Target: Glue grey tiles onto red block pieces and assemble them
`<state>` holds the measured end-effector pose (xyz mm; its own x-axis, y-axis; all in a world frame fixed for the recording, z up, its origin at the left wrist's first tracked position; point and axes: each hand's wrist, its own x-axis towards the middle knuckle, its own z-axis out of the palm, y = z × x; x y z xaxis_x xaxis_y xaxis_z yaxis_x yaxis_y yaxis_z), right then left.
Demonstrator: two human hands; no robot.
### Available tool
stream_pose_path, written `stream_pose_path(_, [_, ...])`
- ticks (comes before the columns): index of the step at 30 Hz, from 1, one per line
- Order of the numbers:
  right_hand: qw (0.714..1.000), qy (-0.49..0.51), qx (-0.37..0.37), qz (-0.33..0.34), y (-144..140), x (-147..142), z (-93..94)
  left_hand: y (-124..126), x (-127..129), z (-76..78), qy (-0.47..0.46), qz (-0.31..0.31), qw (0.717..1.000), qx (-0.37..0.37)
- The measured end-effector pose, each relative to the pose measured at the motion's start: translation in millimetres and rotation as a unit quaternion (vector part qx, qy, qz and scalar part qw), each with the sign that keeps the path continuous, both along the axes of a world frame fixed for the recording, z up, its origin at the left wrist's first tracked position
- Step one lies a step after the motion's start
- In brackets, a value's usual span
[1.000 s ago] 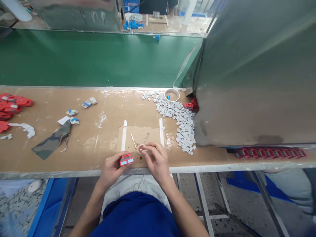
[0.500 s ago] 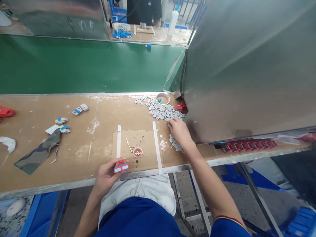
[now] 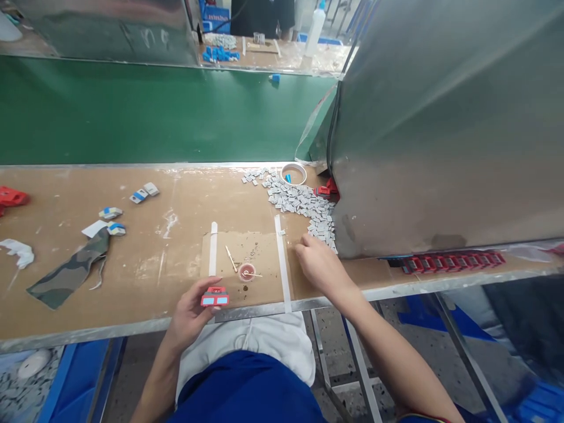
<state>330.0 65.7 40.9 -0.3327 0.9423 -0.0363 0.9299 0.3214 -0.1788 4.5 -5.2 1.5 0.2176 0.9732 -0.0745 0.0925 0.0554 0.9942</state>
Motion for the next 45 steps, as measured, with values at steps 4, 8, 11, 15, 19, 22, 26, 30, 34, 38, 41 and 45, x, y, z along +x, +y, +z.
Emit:
stream_pose_path(4, [0.998, -0.033, -0.035, -0.031, -1, -15, -10.0, -1, 3, 0.9, -0.018, 0.016, 1.000, -0.018])
stream_pose_path(8, [0.998, 0.061, 0.002, -0.025, 3, -18, -20.9, 1, 2, 0.7, 0.001, -0.007, 1.000, 0.016])
stream_pose_path(11, [0.987, 0.152, 0.036, -0.027, 0, -17, -25.7, 2, 0, 0.2, -0.003, -0.021, 1.000, 0.016])
stream_pose_path(15, [0.940, 0.314, 0.066, -0.118, -26, -24, -17.4, -1, 0, 1.4, -0.055, -0.023, 0.998, -0.033])
stream_pose_path(19, [0.865, 0.481, -0.028, -0.140, -68, -55, -0.5, -2, 2, 2.3, -0.082, -0.027, 0.995, -0.057])
stream_pose_path(22, [0.831, 0.538, -0.088, -0.109, -83, -84, 4.9, -1, 2, 0.4, -0.070, -0.039, 0.996, -0.043])
stream_pose_path(26, [0.823, 0.551, -0.121, -0.072, -75, -106, 5.4, 0, 0, -3.3, -0.049, -0.036, 0.998, -0.027])
stream_pose_path(30, [0.829, 0.540, -0.139, -0.038, -65, -112, 6.0, 0, 0, -5.3, -0.043, -0.035, 0.998, -0.011])
stream_pose_path(34, [0.833, 0.527, -0.165, -0.027, -63, -113, 3.5, -1, 0, -6.8, -0.038, -0.038, 0.998, -0.013])
stream_pose_path(38, [0.828, 0.529, -0.180, -0.033, -66, -115, -1.6, -1, 0, -7.4, -0.045, -0.042, 0.998, -0.018])
stream_pose_path(41, [0.843, 0.516, -0.150, -0.029, -70, -116, -1.9, -1, 0, -6.4, -0.043, -0.041, 0.998, -0.014])
stream_pose_path(45, [0.883, 0.460, -0.095, 0.008, -73, -118, 5.9, -1, -2, -5.4, -0.013, -0.048, 0.999, 0.008])
